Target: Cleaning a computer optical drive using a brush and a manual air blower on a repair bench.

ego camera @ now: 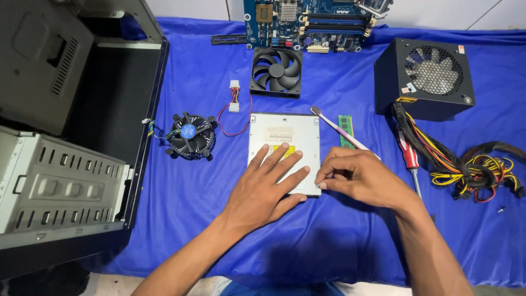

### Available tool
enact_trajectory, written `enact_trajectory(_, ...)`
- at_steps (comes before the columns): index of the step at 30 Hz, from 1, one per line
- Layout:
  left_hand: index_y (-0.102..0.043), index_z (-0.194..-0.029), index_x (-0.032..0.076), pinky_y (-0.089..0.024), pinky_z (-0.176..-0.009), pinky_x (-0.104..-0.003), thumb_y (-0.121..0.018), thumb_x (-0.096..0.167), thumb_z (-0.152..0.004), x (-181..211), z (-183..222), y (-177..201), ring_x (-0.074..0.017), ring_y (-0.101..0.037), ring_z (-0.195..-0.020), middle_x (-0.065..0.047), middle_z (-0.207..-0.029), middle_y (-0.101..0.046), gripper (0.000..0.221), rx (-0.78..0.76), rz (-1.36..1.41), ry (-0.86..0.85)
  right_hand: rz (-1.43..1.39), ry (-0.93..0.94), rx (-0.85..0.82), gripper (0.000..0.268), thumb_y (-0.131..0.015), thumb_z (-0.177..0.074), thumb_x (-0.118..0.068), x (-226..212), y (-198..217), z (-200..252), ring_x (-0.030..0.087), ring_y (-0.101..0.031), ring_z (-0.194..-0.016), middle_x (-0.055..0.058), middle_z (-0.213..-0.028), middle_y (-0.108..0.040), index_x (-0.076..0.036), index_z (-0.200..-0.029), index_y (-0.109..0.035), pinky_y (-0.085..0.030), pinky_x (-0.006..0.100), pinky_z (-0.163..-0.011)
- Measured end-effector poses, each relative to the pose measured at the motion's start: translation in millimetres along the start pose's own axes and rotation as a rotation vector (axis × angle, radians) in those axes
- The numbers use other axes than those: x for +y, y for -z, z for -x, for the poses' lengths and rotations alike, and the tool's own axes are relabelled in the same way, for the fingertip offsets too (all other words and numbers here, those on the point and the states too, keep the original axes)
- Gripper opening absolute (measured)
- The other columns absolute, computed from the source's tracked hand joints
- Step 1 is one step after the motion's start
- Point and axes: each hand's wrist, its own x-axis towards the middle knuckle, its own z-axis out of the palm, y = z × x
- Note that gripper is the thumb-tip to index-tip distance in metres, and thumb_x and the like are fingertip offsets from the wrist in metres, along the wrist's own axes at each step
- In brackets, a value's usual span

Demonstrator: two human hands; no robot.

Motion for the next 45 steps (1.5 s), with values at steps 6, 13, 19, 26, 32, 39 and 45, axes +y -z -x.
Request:
enact_trajectory(6, -0.064, -0.136, 0.021, -0.033, -0.121, -0.056, -0.063, 0.046, -0.099, 0, 1, 0, -0.0338, -0.050, -0.142, -0.010, -0.141, -0.061, 0.045, 0.005, 0.010, 0.011, 0.040, -0.007, 0.003, 0.007, -0.083, -0.075, -0.005, -3, 0, 0, 0.017, -0.061, -0.056, 0.006, -0.078, -0.074, -0.008, -0.081, -0.082, -0.051, 0.033, -0.056)
enact_trajectory(13, -0.064, -0.136, 0.021, -0.033, -0.121, -0.056, -0.065, 0.046, -0.098, 0, 0, -1, -0.0340, -0.051, -0.142, -0.010, -0.141, -0.061, 0.046, 0.011, 0.016, 0.015, 0.071, -0.006, 0.018, 0.010, -0.082, -0.074, -0.004, 1, 2, 2, 0.018, -0.064, -0.056, 0.005, -0.083, -0.078, -0.009, -0.083, -0.080, -0.052, 0.034, -0.056)
enact_trajectory(19, -0.064, -0.136, 0.022, -0.034, -0.121, -0.055, -0.065, 0.047, -0.097, -1, -1, 2, -0.0332, -0.051, -0.142, -0.009, -0.140, -0.062, 0.046, 0.022, 0.026, 0.018, 0.238, 0.052, 0.242, 0.015, -0.076, -0.080, -0.005, 19, 22, 13, 0.037, -0.075, -0.081, 0.013, -0.087, -0.078, -0.011, -0.093, -0.079, -0.057, 0.045, -0.076)
enact_trajectory(26, -0.064, -0.132, 0.018, -0.036, -0.117, -0.059, -0.066, 0.036, -0.101, 2, -6, 14, -0.0414, -0.052, -0.137, -0.013, -0.140, -0.060, 0.036, -0.038, -0.030, -0.105, 0.835, -0.555, 0.466, 0.020, -0.070, -0.093, -0.035, 53, 54, 33, 0.038, -0.071, -0.096, 0.008, -0.104, -0.074, -0.020, -0.105, -0.073, -0.052, 0.055, -0.076)
enact_trajectory(32, -0.065, -0.124, 0.018, -0.040, -0.113, -0.058, -0.068, 0.023, -0.100, 11, -10, 18, -0.0412, -0.056, -0.131, -0.012, -0.134, -0.061, 0.025, -0.043, -0.041, -0.151, 0.812, -0.647, 0.470, 0.026, -0.069, -0.092, -0.038, 52, 49, 32, 0.047, -0.070, -0.100, 0.015, -0.107, -0.076, -0.016, -0.106, -0.070, -0.052, 0.059, -0.079)
enact_trajectory(39, -0.061, -0.128, 0.019, -0.041, -0.111, -0.059, -0.062, 0.020, -0.102, 16, -12, 19, -0.0436, -0.054, -0.131, -0.013, -0.133, -0.059, 0.027, -0.082, -0.073, -0.132, 0.877, -0.719, 0.491, 0.026, -0.065, -0.098, -0.041, 56, 49, 38, 0.052, -0.070, -0.092, 0.023, -0.090, -0.076, -0.015, -0.101, -0.067, -0.051, 0.059, -0.079)
enact_trajectory(45, -0.061, -0.131, 0.020, -0.040, -0.110, -0.059, -0.061, 0.022, -0.099, 15, -9, 15, -0.0439, -0.053, -0.133, -0.014, -0.136, -0.058, 0.031, -0.132, -0.130, -0.160, 1.023, -0.775, 0.505, 0.035, -0.067, -0.097, -0.047, 75, 45, 44, 0.048, -0.074, -0.087, 0.022, -0.086, -0.077, -0.013, -0.103, -0.073, -0.055, 0.056, -0.074)
